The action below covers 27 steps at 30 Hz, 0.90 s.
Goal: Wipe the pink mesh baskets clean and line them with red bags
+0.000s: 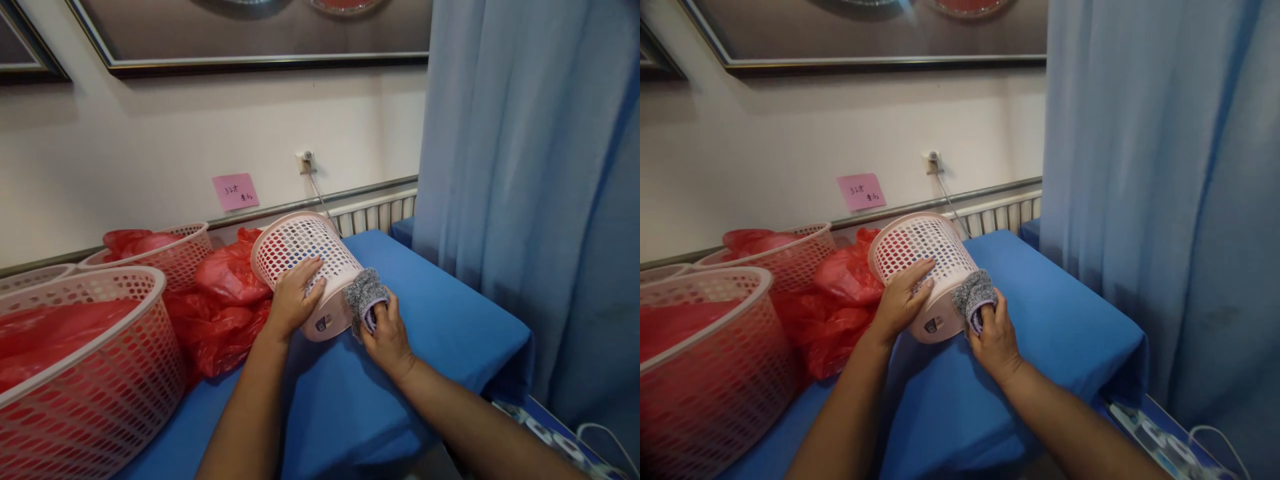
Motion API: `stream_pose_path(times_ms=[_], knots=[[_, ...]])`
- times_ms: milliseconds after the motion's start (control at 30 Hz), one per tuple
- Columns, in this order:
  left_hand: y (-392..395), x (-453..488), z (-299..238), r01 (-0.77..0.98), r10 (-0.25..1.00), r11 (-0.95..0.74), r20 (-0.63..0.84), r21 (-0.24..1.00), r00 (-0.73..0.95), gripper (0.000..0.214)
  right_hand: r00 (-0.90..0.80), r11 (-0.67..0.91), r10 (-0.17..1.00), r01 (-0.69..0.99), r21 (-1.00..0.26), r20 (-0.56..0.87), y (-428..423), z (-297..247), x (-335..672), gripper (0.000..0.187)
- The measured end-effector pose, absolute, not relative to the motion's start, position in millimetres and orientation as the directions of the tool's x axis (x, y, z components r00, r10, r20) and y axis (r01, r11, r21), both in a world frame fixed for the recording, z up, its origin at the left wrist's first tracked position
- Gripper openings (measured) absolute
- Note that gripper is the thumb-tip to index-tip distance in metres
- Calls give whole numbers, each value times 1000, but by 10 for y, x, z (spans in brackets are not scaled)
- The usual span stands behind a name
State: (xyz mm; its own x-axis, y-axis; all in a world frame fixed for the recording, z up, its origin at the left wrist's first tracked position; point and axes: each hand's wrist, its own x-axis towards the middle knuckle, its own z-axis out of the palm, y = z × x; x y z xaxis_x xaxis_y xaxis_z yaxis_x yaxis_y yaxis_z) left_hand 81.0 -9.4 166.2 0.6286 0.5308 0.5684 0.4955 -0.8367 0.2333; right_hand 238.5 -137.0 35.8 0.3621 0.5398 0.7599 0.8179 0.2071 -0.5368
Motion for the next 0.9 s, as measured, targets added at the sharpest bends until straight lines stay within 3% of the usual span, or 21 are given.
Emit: stream_pose_path(times_ms=[167, 233, 333, 400, 567, 667, 733, 900], knots=[[-37, 835, 1670, 482, 513, -847, 578, 223, 635, 43, 382, 153, 739, 707, -691, 555, -1470, 252, 2359, 45], [-31, 825, 1653, 496, 521, -840, 584, 220, 623, 44, 472, 164, 693, 633, -756, 545, -1454, 246, 2386, 44], [-39, 852, 1621, 529, 543, -821, 587, 217, 601, 44, 651, 174, 503, 568, -804, 569, -1324, 341, 2454, 46], [-52, 906, 1609, 554, 556, -806, 586, 207, 590, 43, 694, 140, 458, 561, -816, 556, -1208, 416, 2463, 47], [-60, 1047, 1623, 616, 590, -769, 562, 173, 579, 43, 612, -9, 682, 554, -832, 400, -1090, 278, 2320, 47], [-39, 1038, 1627, 608, 589, -774, 555, 178, 587, 43, 543, -18, 780, 515, -857, 310, -1118, 118, 2358, 47], [-19, 982, 1616, 594, 585, -782, 552, 190, 594, 43, 585, 13, 747, 462, -887, 315, -1114, 134, 2487, 46], [31, 806, 1541, 543, 571, -808, 529, 229, 627, 47, 740, 109, 493, 469, -877, 457, -1016, 445, 2723, 52]])
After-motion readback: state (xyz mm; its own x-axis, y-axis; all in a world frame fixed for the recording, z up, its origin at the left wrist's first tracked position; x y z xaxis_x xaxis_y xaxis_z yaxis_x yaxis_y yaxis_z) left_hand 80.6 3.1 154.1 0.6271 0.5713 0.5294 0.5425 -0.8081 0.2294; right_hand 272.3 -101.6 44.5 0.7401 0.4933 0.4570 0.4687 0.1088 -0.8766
